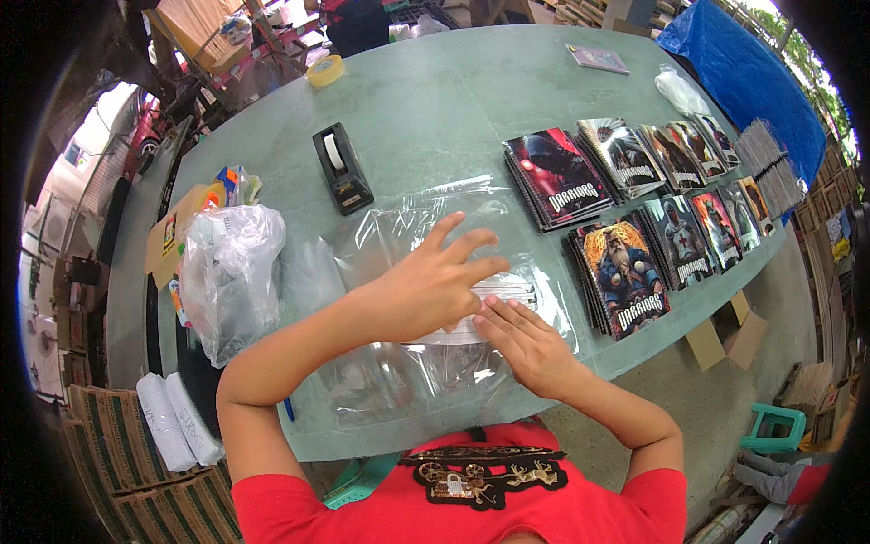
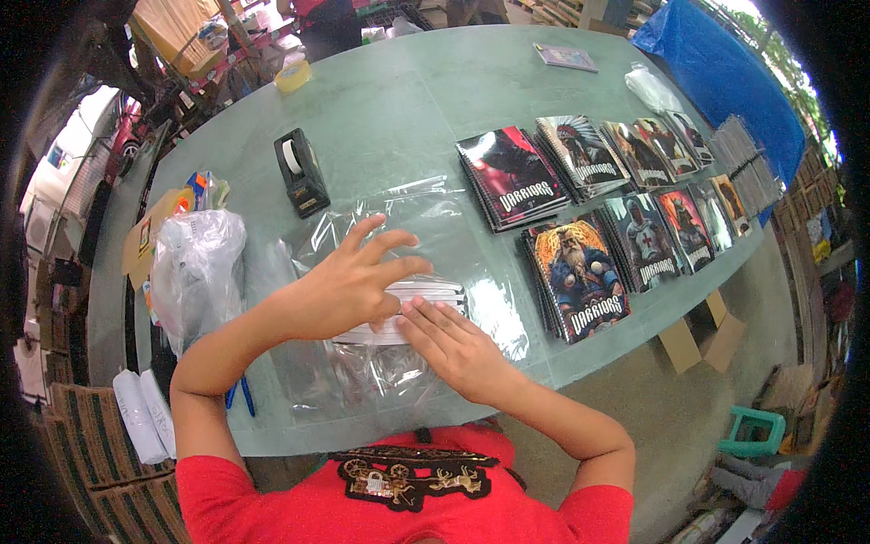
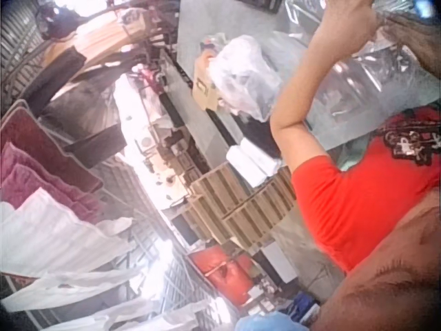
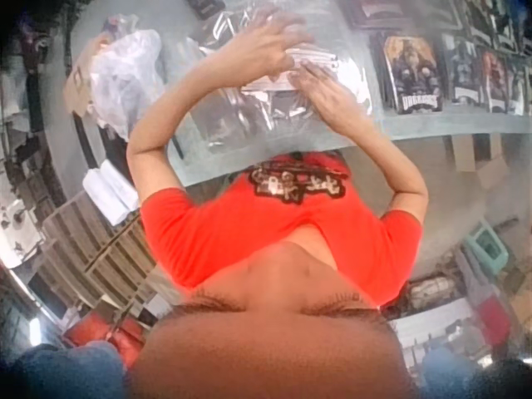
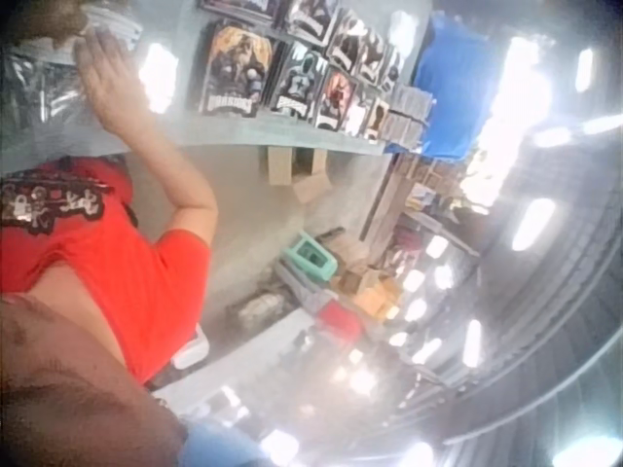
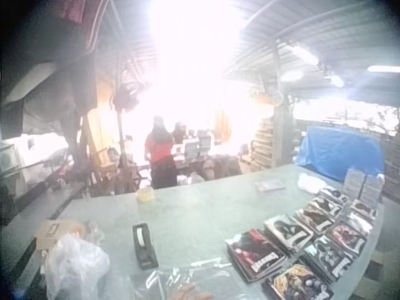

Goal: The person selects notebooks from stacks on a table, forms a stack, places them into a clear plastic bag, and seals the opening with adhesive tape from a dispenser.

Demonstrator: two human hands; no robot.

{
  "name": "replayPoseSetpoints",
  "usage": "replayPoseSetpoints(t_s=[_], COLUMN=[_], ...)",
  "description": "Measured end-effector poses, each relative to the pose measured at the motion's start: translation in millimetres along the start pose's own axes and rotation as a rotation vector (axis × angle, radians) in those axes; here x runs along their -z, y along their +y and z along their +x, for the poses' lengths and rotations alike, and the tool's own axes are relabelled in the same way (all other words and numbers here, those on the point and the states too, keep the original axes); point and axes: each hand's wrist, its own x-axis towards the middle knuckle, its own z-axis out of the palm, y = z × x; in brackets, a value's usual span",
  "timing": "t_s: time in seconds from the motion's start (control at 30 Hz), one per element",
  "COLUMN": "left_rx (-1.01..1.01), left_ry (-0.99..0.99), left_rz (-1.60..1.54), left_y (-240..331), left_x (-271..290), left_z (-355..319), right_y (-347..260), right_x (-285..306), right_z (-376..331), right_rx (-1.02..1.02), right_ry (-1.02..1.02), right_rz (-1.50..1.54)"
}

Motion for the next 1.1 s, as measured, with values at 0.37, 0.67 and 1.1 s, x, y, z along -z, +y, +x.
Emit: replayPoseSetpoints(t_s=[0.37,0.67,1.1], left_rx=[0.32,1.649,1.316], left_ry=[0.567,0.929,0.109], left_rz=[0.018,-0.433,0.111], left_y=[-56,-272,-210], left_x=[14,-149,-121], left_z=[-3,-131,-161], right_y=[-2,-11,-8], right_x=[3,3,0], right_z=[3,8,11], right_rx=[-0.041,-0.066,-0.09], right_ry=[-0.077,-0.054,-0.045], right_rz=[-0.017,0.047,0.061])
